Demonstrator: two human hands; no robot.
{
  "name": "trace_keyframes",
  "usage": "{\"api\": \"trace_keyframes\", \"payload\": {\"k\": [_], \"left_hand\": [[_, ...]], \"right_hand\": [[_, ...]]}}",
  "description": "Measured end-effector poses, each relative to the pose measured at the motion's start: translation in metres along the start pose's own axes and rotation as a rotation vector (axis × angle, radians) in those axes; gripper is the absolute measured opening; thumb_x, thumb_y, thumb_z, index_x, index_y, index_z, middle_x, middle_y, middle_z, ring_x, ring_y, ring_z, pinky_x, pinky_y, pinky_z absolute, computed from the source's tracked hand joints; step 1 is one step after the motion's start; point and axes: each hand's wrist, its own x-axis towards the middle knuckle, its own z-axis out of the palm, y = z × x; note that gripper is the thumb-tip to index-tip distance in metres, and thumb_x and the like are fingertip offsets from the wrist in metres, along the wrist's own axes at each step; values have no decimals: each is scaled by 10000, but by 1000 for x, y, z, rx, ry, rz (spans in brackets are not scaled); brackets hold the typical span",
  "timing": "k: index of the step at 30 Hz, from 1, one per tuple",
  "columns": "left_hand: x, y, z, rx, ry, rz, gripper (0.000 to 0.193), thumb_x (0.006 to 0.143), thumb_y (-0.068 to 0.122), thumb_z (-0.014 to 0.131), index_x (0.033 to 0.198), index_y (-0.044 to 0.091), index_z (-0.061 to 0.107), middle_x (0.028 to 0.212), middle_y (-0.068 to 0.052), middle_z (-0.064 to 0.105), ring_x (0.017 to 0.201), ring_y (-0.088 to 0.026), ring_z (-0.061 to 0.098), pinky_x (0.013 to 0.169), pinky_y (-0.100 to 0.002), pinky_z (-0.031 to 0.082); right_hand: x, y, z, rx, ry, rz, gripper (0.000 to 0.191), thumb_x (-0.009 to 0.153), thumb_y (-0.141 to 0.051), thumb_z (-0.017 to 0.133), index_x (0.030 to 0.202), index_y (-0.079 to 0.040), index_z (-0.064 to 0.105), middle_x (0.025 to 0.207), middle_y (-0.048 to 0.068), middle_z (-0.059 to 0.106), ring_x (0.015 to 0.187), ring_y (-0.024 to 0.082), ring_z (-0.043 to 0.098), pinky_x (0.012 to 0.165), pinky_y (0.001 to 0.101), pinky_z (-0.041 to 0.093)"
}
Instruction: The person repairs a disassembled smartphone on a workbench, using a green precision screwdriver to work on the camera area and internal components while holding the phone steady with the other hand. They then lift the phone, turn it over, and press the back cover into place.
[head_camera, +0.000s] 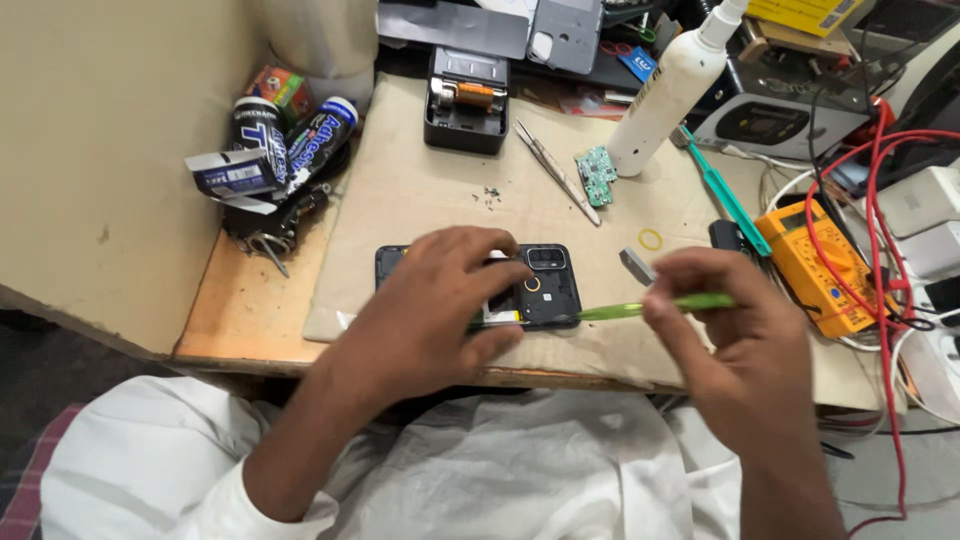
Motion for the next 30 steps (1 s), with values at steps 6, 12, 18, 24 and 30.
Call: {"api": "trace_keyframes", "payload": {"k": [6, 12, 18, 24, 30], "left_hand": [[-4, 7, 7, 25, -48, -76, 532, 776, 287, 804, 1230, 47, 663, 1332, -146, 588, 1283, -347, 508, 1128, -474, 346], [-5, 3, 8, 1, -40, -91, 539, 768, 302, 801, 1236, 63, 677, 1362, -127, 594, 1308, -330, 504, 1125, -453, 352], [-5, 3, 11, 18, -30, -83, 535, 772, 305, 803, 1227, 53, 677, 1358, -136, 593, 1313, -334, 500, 1128, -455, 346], [-4, 3, 10, 16, -48, -100, 542, 757, 314, 812, 1215, 55, 680, 1344, -137, 597, 1303, -336, 503, 1121, -462, 342], [-5, 2, 10, 6, -17, -64, 563, 786, 309, 799, 1264, 44, 664, 1350, -151, 596, 1297, -340, 510, 1119, -456, 358]], "right_hand": [[18, -28, 20, -246, -138, -157, 163, 925, 19, 713, 1082, 30, 669, 981, 74, 719, 909, 115, 695, 819, 266, 578], [27, -40, 26, -369, -160, -198, 136, 902, 6, 723, 1026, 26, 671, 964, 83, 746, 870, 130, 734, 798, 279, 595], [36, -64, 31, -628, -264, -127, 154, 885, -87, 723, 1019, -18, 690, 841, 107, 753, 750, 186, 733, 676, 328, 568], [65, -111, 49, -1442, -626, 34, 465, 1021, -483, 633, 818, -86, 764, 760, 154, 725, 753, 345, 712, 731, 457, 560], [89, -120, 70, -1430, -886, 97, 349, 977, -383, 666, 872, -60, 749, 793, 173, 715, 788, 359, 712, 767, 476, 557]]}}
